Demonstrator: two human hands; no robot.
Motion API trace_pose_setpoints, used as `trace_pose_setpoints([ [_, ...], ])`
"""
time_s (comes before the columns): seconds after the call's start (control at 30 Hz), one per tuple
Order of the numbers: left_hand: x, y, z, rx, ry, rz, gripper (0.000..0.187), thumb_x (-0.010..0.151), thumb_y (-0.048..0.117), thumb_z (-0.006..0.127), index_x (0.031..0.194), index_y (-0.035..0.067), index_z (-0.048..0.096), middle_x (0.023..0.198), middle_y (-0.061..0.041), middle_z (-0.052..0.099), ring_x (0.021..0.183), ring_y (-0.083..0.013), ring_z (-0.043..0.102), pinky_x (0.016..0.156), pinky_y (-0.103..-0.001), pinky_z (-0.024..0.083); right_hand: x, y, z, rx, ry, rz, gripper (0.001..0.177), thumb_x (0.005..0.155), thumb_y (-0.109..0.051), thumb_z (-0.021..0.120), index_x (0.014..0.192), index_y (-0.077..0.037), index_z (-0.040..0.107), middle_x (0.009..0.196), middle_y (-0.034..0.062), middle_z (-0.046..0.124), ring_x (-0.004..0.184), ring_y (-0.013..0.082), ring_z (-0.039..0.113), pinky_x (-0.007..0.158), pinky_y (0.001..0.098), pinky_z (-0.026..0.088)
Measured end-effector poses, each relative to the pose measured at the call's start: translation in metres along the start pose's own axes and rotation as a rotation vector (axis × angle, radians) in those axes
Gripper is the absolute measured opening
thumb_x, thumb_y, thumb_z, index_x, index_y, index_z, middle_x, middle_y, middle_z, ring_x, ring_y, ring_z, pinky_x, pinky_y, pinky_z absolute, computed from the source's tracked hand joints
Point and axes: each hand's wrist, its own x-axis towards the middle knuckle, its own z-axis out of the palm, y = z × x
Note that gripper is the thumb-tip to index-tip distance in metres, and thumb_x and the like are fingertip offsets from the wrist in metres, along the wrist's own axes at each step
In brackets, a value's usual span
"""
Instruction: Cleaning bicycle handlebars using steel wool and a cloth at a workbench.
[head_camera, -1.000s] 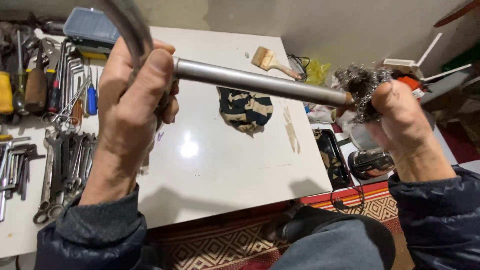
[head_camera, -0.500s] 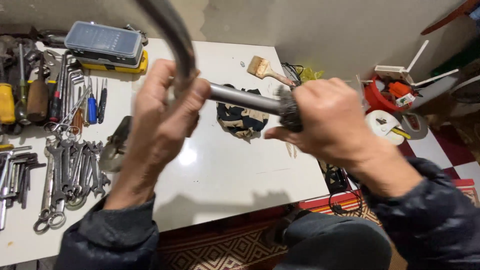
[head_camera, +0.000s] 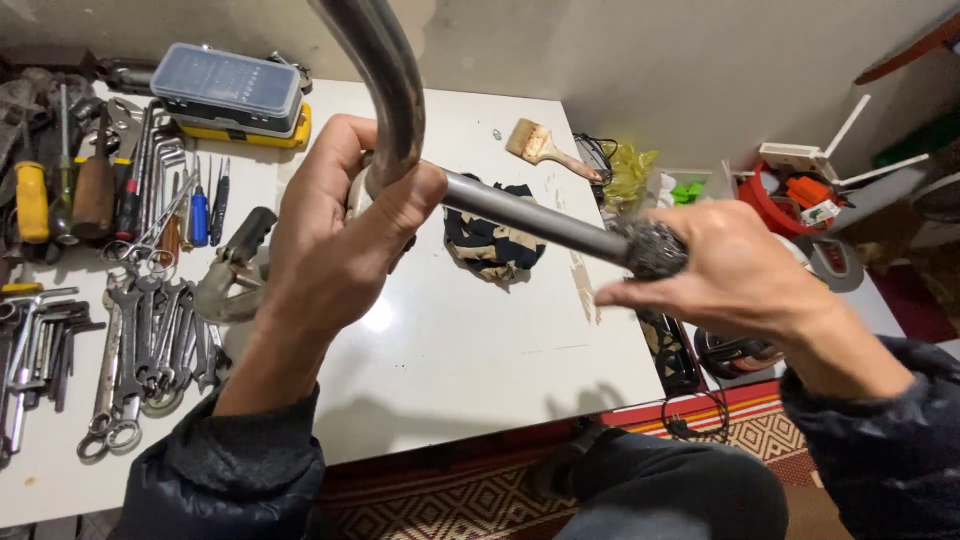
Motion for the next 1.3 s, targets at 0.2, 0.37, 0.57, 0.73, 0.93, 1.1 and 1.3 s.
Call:
trace_pose_setpoints([
  [0.2,-0.004,-0.007,0.017,-0.052,-0.036,0.017,0.028,0.096,0.039,0.060,0.099,0.013,0.051,0.077,0.005,0.038,0.064,-0.0084,0.040,0.054,-0.023,0.036,0.024,-0.050,0.029,-0.350,0.473,-0.441,0.060,0.076,-0.064,0.087,0.092,-0.009,0.070,0.078,0.0077,0.073,0.068,0.0272,0.070,0.083,0.0506,0.057],
  [0.37,-0.001,-0.014,0.015,-0.207,-0.052,-0.027,0.027,0.095,0.038,0.060,0.100,0.013,0.050,0.066,0.006,0.044,0.051,-0.0083,0.041,0.040,-0.025,0.038,0.026,-0.034,0.026,-0.195,0.495,-0.541,0.056,0.080,-0.062,0.085,0.079,-0.010,0.063,0.068,0.0035,0.066,0.054,0.0204,0.061,0.061,0.0419,0.056],
  [0.57,-0.001,-0.007,0.005,-0.150,-0.069,-0.006,0.027,0.095,0.036,0.061,0.102,0.013,0.051,0.073,0.004,0.045,0.056,-0.0081,0.042,0.044,-0.023,0.039,0.006,0.019,0.013,-0.122,0.130,-0.260,0.053,0.069,-0.068,0.077,0.084,-0.017,0.070,0.083,0.0049,0.079,0.076,0.0211,0.072,0.087,0.0460,0.053],
  [0.73,-0.001,-0.010,0.011,-0.072,-0.054,-0.009,0.027,0.095,0.037,0.062,0.100,0.013,0.051,0.077,0.003,0.045,0.063,-0.0095,0.044,0.049,-0.023,0.041,0.007,0.008,0.023,-0.248,0.274,-0.281,0.063,0.064,-0.068,0.084,0.105,-0.020,0.075,0.085,0.0036,0.080,0.084,0.0228,0.073,0.104,0.0496,0.045],
  [0.93,-0.001,-0.016,0.025,0.017,-0.051,0.036,0.028,0.096,0.039,0.059,0.099,0.014,0.047,0.079,0.002,0.042,0.068,-0.0113,0.043,0.057,-0.028,0.041,0.044,-0.066,0.055,-0.381,0.770,-0.579,0.044,0.068,-0.048,0.087,0.078,-0.009,0.070,0.073,0.0081,0.073,0.068,0.0295,0.066,0.086,0.0457,0.051],
  [1.1,-0.001,-0.011,0.028,-0.224,-0.014,-0.046,0.031,0.093,0.038,0.061,0.099,0.011,0.048,0.057,0.003,0.044,0.045,-0.0101,0.041,0.039,-0.026,0.033,0.038,-0.083,0.043,-0.271,0.879,-0.618,0.031,0.086,-0.034,0.076,0.073,-0.009,0.062,0.068,0.0061,0.070,0.058,0.0267,0.064,0.070,0.0458,0.051],
  [1.3,0.004,-0.014,0.011,-0.184,-0.026,-0.013,0.029,0.094,0.039,0.061,0.100,0.013,0.049,0.063,0.005,0.048,0.050,-0.0088,0.043,0.040,-0.025,0.039,0.009,-0.003,0.033,-0.308,0.531,-0.331,0.048,0.079,-0.067,0.077,0.081,-0.020,0.070,0.075,-0.0008,0.074,0.069,0.0210,0.071,0.094,0.0485,0.054],
])
